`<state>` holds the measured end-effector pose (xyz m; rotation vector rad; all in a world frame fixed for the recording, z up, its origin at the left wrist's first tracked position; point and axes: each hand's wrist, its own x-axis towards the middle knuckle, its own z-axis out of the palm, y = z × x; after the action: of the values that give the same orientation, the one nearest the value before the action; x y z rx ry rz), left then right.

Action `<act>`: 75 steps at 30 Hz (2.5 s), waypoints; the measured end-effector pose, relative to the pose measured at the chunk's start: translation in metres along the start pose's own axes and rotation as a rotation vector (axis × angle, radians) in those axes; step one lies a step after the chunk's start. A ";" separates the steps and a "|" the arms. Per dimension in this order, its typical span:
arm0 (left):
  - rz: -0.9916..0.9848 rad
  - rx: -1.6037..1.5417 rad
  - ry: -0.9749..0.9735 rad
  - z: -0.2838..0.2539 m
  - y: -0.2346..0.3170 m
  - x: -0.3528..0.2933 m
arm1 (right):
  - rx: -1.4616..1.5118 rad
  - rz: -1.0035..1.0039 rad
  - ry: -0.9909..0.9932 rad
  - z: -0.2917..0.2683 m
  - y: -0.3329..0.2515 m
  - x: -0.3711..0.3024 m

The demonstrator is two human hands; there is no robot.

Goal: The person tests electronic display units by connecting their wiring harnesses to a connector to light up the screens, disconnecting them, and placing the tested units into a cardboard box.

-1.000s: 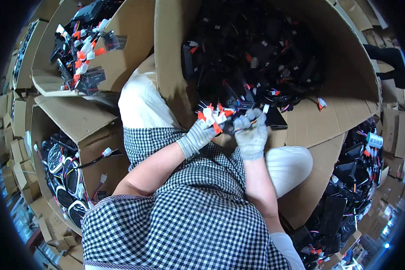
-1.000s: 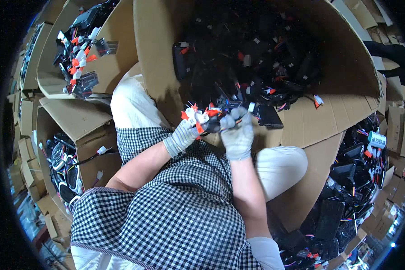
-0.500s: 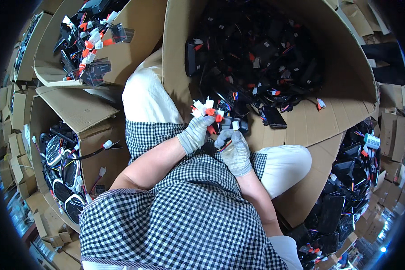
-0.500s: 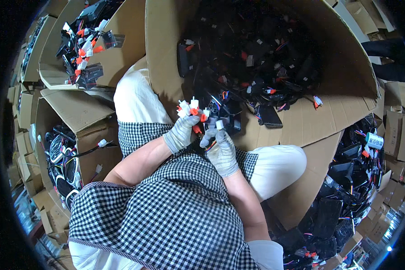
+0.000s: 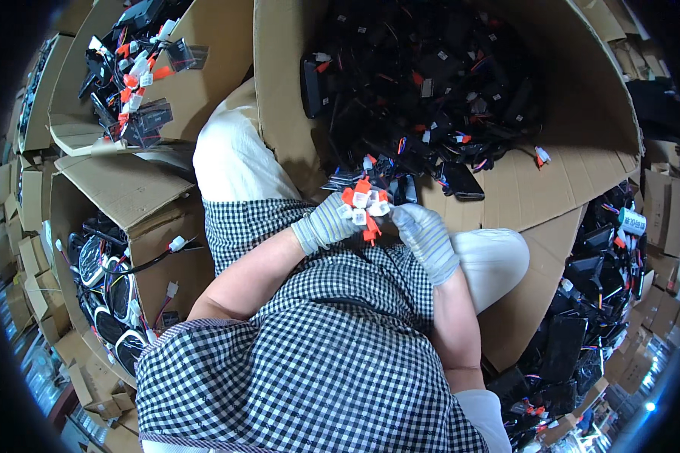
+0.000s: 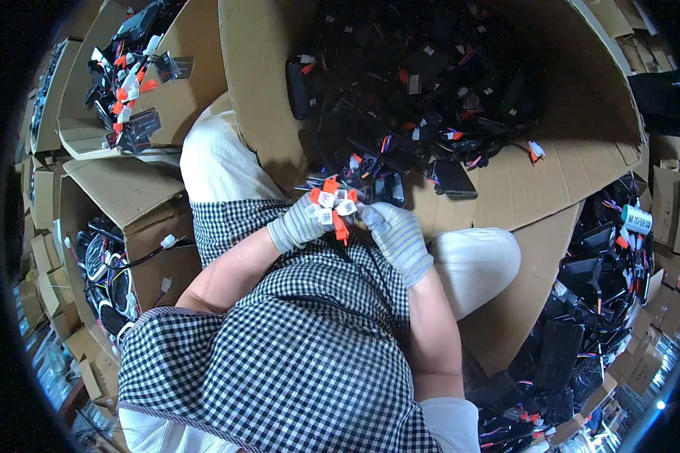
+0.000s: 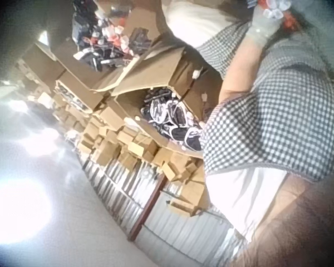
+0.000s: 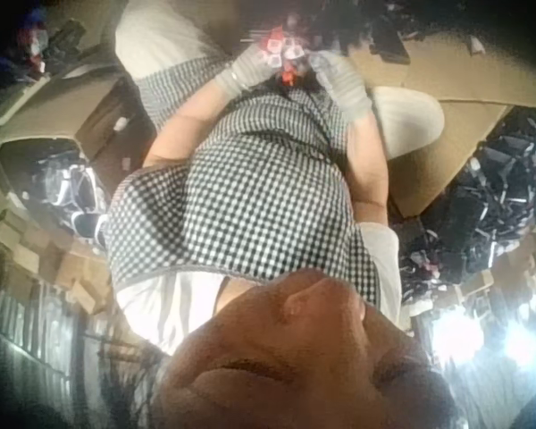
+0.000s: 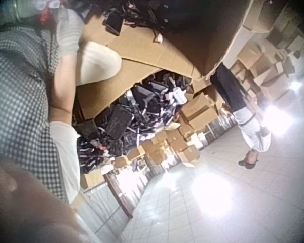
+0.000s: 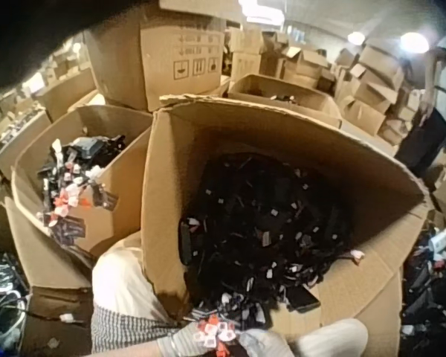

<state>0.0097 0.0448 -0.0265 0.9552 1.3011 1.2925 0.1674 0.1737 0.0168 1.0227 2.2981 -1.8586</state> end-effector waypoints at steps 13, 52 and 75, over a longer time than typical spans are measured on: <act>-0.100 -0.688 0.003 0.007 0.015 0.000 | -0.018 -0.325 -0.386 0.004 0.059 0.013; -0.229 0.860 -0.665 0.012 -0.060 0.002 | -0.189 0.203 0.415 0.009 0.087 0.073; 0.554 -0.883 0.330 -0.074 0.200 -0.065 | 1.085 -0.072 0.401 0.012 0.058 -0.037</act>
<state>-0.0759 -0.0098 0.1716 0.4667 0.5419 2.2578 0.2207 0.1499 -0.0222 1.4630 1.2929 -3.2548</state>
